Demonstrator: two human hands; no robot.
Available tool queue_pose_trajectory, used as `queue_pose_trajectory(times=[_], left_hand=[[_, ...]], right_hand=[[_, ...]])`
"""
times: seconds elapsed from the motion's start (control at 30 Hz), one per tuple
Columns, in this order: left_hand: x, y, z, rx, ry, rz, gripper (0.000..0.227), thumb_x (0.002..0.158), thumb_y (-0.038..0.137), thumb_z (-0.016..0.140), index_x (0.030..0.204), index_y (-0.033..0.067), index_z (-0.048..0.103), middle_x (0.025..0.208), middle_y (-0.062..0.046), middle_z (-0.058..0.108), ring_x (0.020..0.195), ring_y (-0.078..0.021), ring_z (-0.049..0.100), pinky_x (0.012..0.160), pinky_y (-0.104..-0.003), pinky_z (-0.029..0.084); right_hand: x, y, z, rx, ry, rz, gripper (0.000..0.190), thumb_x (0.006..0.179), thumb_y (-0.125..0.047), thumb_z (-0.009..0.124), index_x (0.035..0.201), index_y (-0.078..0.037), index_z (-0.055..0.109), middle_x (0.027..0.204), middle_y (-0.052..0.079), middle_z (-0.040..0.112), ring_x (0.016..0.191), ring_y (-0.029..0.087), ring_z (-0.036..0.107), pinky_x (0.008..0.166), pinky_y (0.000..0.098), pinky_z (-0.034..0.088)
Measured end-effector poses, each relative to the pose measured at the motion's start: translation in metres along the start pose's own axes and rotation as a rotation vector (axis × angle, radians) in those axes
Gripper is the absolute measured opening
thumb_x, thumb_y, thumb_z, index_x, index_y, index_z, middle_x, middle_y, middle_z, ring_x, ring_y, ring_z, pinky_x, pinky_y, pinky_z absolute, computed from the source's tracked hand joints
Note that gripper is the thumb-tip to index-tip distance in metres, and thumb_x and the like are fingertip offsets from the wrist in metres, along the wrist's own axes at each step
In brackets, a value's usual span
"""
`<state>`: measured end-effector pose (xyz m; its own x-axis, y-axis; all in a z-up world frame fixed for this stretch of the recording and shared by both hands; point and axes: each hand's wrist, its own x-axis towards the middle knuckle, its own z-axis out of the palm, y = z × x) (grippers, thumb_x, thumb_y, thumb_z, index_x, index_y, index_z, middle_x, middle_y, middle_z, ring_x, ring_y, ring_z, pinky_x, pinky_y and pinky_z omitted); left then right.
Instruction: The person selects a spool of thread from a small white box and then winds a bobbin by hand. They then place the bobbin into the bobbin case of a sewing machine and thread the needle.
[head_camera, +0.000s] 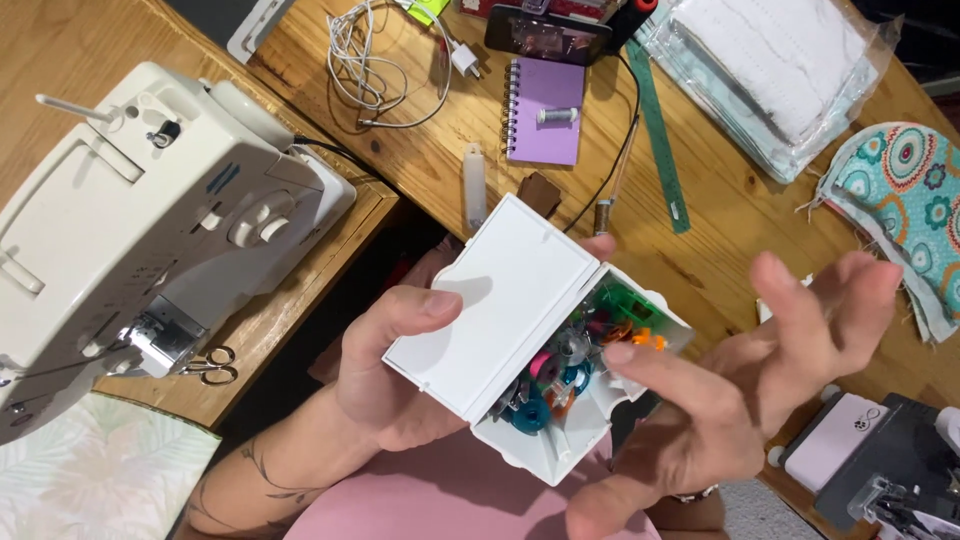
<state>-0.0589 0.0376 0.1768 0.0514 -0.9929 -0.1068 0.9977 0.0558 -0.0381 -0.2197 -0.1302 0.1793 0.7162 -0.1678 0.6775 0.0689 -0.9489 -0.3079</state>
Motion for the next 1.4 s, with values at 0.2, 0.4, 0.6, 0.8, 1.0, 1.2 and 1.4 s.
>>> queue_pose_trajectory(times=[0.2, 0.4, 0.6, 0.8, 1.0, 1.2, 1.4], left_hand=[[0.005, -0.002, -0.003, 0.139, -0.023, 0.026, 0.085, 0.081, 0.030, 0.061, 0.153, -0.0044, 0.032, 0.166, -0.019, 0.031, 0.122, -0.0305, 0.054, 0.100, -0.043, 0.048], [0.000, 0.000, 0.006, 0.422, 0.026, -0.065, 0.104, 0.080, 0.043, 0.069, 0.165, 0.0040, 0.024, 0.139, -0.014, 0.057, 0.099, -0.0225, 0.066, 0.086, -0.031, 0.054], [0.005, -0.001, 0.001, 0.160, 0.049, 0.049, 0.091, 0.085, 0.029, 0.064, 0.160, -0.0083, 0.028, 0.131, -0.025, 0.059, 0.106, -0.0312, 0.065, 0.089, -0.038, 0.058], [0.007, -0.003, -0.010, 0.185, 0.084, 0.049, 0.083, 0.083, 0.030, 0.064, 0.153, -0.0078, 0.038, 0.132, -0.023, 0.060, 0.100, -0.0306, 0.067, 0.073, -0.038, 0.059], [0.008, -0.011, -0.043, 0.318, 0.246, 0.001, 0.045, 0.088, 0.031, 0.061, 0.112, -0.0076, 0.065, 0.087, -0.016, 0.072, 0.072, -0.0248, 0.067, 0.060, -0.033, 0.051], [0.018, -0.017, -0.042, 0.417, 0.230, -0.014, 0.057, 0.088, 0.032, 0.063, 0.131, -0.0041, 0.057, 0.105, -0.016, 0.072, 0.085, -0.0254, 0.070, 0.072, -0.037, 0.058], [0.026, -0.019, -0.046, 0.395, 0.250, -0.042, 0.055, 0.086, 0.033, 0.060, 0.126, -0.0052, 0.058, 0.101, -0.019, 0.070, 0.082, -0.0295, 0.067, 0.070, -0.042, 0.056]], right_hand=[[0.000, -0.020, 0.017, 0.035, 0.226, 0.193, 0.069, 0.086, -0.081, 0.032, 0.093, -0.019, 0.061, 0.146, 0.014, 0.046, 0.161, 0.018, 0.019, 0.139, 0.0563, 0.017], [-0.006, 0.016, 0.003, -0.168, 0.010, -0.060, 0.091, 0.081, -0.102, 0.028, 0.105, -0.029, 0.077, 0.155, 0.011, 0.038, 0.158, 0.023, 0.011, 0.130, 0.0545, 0.002], [0.009, -0.025, 0.020, 0.009, 0.058, 0.111, 0.070, 0.083, -0.080, 0.035, 0.076, -0.023, 0.074, 0.124, 0.021, 0.054, 0.145, 0.028, 0.019, 0.125, 0.0622, 0.019], [0.012, -0.021, 0.011, -0.121, -0.171, 0.194, 0.055, 0.097, -0.055, 0.040, 0.094, -0.014, 0.077, 0.146, 0.023, 0.044, 0.148, 0.035, 0.011, 0.125, 0.0614, 0.012], [0.031, -0.019, 0.005, -0.101, -0.389, 0.186, 0.019, 0.086, -0.007, 0.062, 0.101, -0.015, 0.072, 0.143, 0.019, 0.049, 0.143, 0.044, 0.019, 0.121, 0.0713, 0.013], [0.034, -0.013, -0.003, -0.063, -0.532, 0.244, 0.018, 0.089, -0.009, 0.069, 0.107, -0.008, 0.070, 0.152, 0.022, 0.039, 0.147, 0.043, 0.016, 0.120, 0.0734, 0.012], [0.027, -0.007, -0.003, 0.025, -0.536, 0.265, 0.019, 0.085, -0.018, 0.080, 0.103, -0.012, 0.074, 0.150, 0.019, 0.042, 0.146, 0.044, 0.021, 0.121, 0.0705, 0.014]])
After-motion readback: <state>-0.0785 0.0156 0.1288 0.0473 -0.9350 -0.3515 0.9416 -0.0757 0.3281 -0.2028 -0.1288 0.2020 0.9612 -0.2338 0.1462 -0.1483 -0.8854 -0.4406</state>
